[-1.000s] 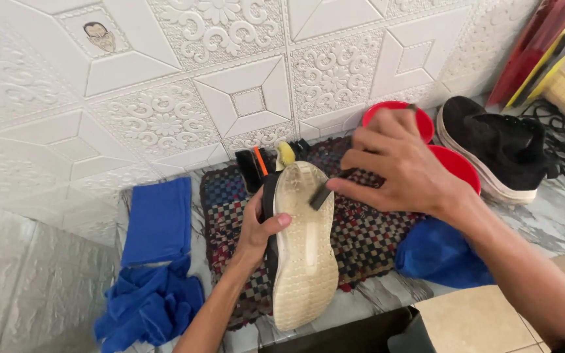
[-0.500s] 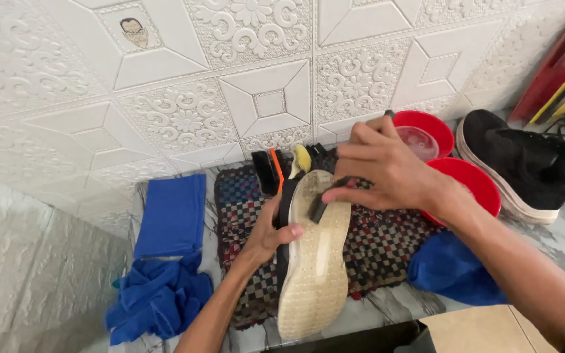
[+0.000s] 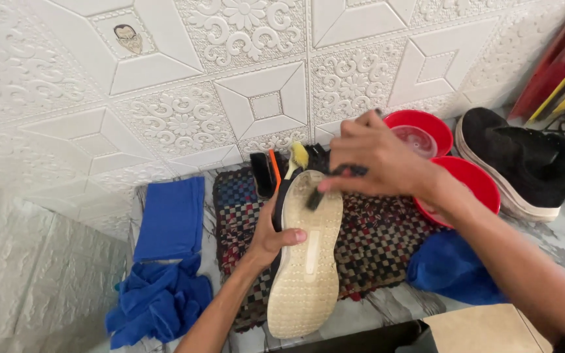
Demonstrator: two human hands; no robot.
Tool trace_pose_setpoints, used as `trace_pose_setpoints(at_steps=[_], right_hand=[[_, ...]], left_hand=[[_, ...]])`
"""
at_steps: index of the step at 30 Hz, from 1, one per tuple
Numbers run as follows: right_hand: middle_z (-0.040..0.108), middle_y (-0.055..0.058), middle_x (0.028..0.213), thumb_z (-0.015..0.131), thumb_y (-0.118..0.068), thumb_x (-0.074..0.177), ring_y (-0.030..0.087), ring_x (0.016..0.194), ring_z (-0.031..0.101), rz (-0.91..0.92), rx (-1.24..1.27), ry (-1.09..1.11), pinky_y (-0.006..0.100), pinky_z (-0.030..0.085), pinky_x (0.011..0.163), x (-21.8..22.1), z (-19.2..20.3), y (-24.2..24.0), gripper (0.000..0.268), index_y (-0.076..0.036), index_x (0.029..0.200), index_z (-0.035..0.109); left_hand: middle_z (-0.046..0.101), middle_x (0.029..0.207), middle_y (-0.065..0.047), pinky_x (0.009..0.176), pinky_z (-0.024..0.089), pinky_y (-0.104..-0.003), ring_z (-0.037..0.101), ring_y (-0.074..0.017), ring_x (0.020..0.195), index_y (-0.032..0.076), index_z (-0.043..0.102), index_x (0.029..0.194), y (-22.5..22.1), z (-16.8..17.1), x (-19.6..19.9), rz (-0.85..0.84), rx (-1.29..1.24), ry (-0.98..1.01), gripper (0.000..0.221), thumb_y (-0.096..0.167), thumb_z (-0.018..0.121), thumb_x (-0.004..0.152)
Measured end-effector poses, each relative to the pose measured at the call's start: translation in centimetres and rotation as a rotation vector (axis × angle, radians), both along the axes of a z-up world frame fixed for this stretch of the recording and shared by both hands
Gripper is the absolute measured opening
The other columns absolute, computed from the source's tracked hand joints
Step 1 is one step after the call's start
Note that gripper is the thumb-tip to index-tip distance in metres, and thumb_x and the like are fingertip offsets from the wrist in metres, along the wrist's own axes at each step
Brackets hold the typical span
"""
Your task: The person is cleaning the sole of a sneaker by scrubbing it with a small brush dipped in soapy water and then wiping it with a blue cloth.
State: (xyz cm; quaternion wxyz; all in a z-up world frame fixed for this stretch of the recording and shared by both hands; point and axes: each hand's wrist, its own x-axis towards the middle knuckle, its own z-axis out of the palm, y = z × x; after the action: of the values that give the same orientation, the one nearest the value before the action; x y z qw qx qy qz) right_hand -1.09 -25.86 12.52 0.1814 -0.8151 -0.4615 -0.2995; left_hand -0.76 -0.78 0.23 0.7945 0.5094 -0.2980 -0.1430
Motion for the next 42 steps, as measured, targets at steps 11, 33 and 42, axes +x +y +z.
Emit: trace_pose_setpoints(at_steps=[11, 33, 42], right_hand=[[0.058, -0.003, 0.067, 0.085, -0.047, 0.094, 0.021, 0.075, 0.050, -0.045, 0.011, -0.019, 0.037, 0.035, 0.081, 0.8, 0.2, -0.6, 0.038, -0.016, 0.078, 0.068], [0.069, 0.030, 0.117, 0.044, -0.013, 0.109, 0.045, 0.118, 0.061, -1.059, -0.202, 0.622, 0.059, 0.052, 0.083, 0.0, 0.6, -13.0, 0.030, 0.004, 0.133, 0.050], [0.061, 0.013, 0.125, 0.054, -0.026, 0.104, 0.044, 0.109, 0.073, -1.008, -0.417, 0.617, 0.065, 0.058, 0.079, 1.2, -7.1, -18.5, 0.037, -0.021, 0.140, 0.065]], left_hand=[[0.074, 0.119, -0.012, 0.091, 0.061, -0.038, 0.067, -0.0175, 0.109, 0.004, 0.064, 0.141, -0.1, 0.1, -0.3, -0.021, -0.040, -0.040, 0.088, 0.029, 0.097, 0.063], [0.069, 0.140, -0.013, 0.104, 0.059, -0.047, 0.067, -0.0305, 0.127, 0.004, 0.054, 0.154, 0.4, -2.0, 0.5, 0.016, 0.066, 0.060, 0.098, 0.035, 0.090, 0.069], [0.073, 0.132, -0.014, 0.097, 0.063, -0.049, 0.072, -0.0322, 0.118, 0.003, 0.058, 0.147, 0.4, -0.7, 0.1, 0.012, 0.100, 0.124, 0.093, 0.033, 0.092, 0.065]])
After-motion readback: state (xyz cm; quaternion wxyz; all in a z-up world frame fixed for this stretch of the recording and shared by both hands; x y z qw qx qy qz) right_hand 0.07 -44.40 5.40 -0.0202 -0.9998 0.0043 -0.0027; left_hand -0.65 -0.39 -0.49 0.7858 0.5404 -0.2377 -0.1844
